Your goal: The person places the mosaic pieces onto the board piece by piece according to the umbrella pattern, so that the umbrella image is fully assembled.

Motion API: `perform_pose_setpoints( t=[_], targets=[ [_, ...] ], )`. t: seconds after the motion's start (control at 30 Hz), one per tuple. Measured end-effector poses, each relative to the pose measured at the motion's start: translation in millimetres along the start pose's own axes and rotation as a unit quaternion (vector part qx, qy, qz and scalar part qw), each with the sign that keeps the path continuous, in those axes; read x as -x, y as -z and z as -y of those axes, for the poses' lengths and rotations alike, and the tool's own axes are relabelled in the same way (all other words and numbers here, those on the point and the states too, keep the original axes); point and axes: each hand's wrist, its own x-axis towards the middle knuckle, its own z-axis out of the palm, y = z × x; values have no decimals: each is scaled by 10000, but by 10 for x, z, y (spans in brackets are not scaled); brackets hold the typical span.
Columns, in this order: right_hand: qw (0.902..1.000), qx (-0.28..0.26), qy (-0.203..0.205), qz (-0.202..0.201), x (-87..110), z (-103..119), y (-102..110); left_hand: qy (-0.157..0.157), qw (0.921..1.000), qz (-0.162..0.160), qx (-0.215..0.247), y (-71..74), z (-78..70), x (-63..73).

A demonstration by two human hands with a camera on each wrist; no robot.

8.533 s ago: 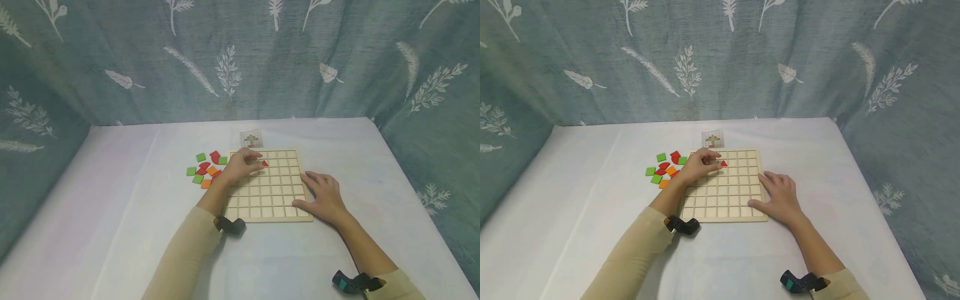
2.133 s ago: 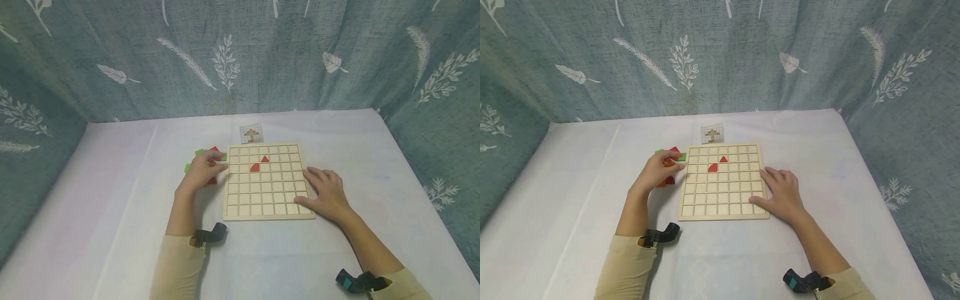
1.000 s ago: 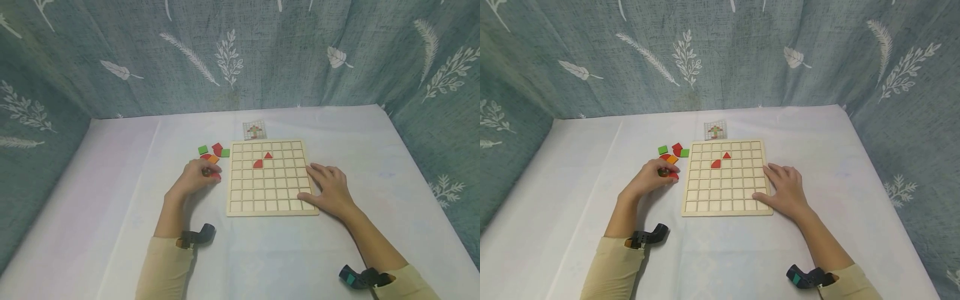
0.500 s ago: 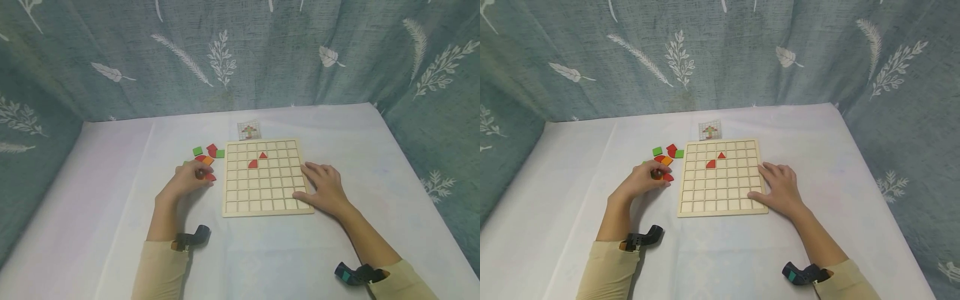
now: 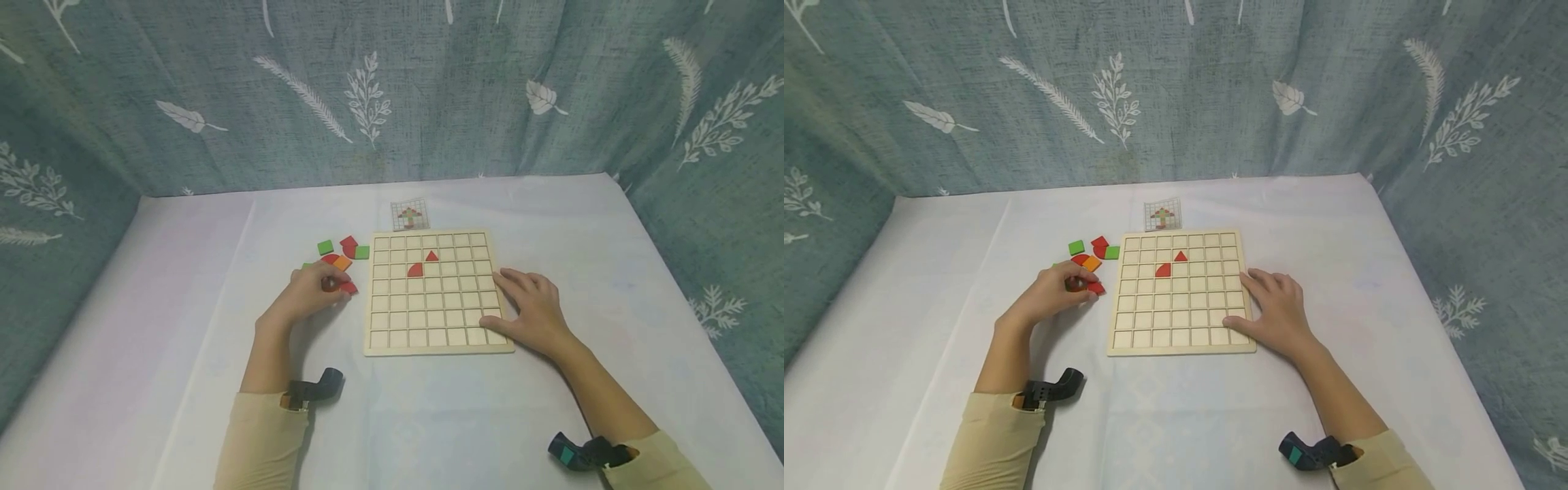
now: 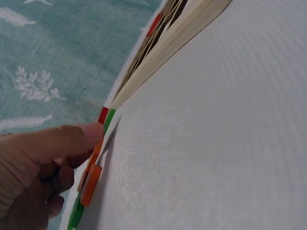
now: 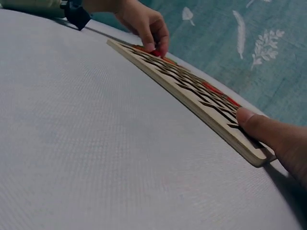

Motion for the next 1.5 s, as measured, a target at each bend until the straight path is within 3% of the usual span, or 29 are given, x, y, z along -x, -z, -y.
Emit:
perform_pose_setpoints(
  t=[0.27,0.37,0.5,0.63,0.9,1.23,1.37,1.5],
  targets=[
    [9946,-979,-231,263,-27,-47,39,-4,9985,170,529,14,-104,11],
    [9886,-1309,-547,496,-45,-32,91,-61,9980,204,598,-10,-190,-46],
    [9847,-1504,-631,610,-89,-14,145,-179,9973,323,635,-56,-340,-155],
    [9868,-1379,-411,748,-111,-13,122,-181,9960,464,740,-87,-463,-242],
    [9893,-1127,-376,852,-99,-47,136,-332,9943,633,793,-182,-619,-402],
    [9911,-988,-313,840,-123,-80,155,-941,9895,609,911,-383,-712,-641],
    [9917,-983,-208,801,-124,-101,152,-975,9884,553,1028,-471,-755,-681],
    [9911,-997,-229,847,-120,-105,162,-1251,9871,361,933,-544,-799,-710]
  ],
)
